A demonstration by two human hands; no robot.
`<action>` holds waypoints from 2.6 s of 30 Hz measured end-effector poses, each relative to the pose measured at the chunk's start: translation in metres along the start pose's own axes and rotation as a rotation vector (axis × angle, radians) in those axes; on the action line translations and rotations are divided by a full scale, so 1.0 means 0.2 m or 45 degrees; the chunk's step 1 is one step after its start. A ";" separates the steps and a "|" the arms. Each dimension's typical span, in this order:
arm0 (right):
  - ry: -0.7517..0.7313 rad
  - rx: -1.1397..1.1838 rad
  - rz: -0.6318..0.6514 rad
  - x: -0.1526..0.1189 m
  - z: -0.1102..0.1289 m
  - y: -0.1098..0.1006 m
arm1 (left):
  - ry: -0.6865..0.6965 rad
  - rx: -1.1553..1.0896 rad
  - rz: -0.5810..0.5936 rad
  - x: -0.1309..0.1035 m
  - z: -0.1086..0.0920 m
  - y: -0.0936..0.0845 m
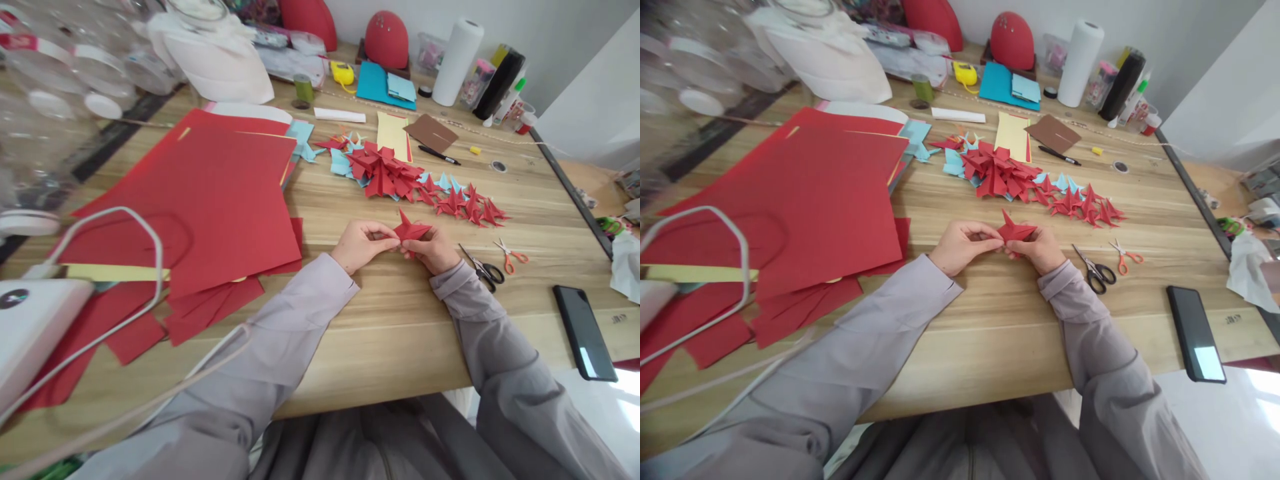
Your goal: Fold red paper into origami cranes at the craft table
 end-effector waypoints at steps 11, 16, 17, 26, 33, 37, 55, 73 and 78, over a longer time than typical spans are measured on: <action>0.100 -0.076 0.015 0.01 0.00 0.02 | 0.055 -0.045 -0.019 0.01 0.01 -0.02; 0.271 -0.010 0.087 0.05 0.01 0.04 | 0.202 0.108 -0.095 0.00 -0.03 -0.05; 0.292 0.016 0.100 0.06 0.01 0.04 | 0.218 0.137 -0.088 0.00 -0.04 -0.05; 0.139 0.145 -0.044 0.05 -0.01 0.04 | 0.143 0.019 -0.001 0.03 -0.07 -0.01; 0.132 0.137 -0.004 0.01 -0.03 0.03 | 0.058 0.002 -0.021 0.00 -0.04 -0.03; 0.116 0.139 0.028 0.01 -0.05 0.03 | 0.078 0.013 -0.005 -0.01 -0.03 -0.05; -0.028 -0.119 0.126 0.06 -0.03 0.03 | 0.096 0.082 -0.060 0.02 0.01 -0.08; 0.001 -0.056 0.171 0.06 -0.03 0.04 | -0.001 -0.004 -0.191 0.03 0.02 -0.09; -0.005 -0.153 0.173 0.06 -0.03 0.03 | -0.007 -0.007 -0.211 0.04 0.02 -0.09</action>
Point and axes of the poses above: each hand's wrist, its own x-axis towards the middle knuckle, its own y-axis out of the palm, z = x × y, the point moved 2 cm from there along x, towards the middle knuckle, and after that the axes turned 12 degrees about -y, right-handed, at the moved point
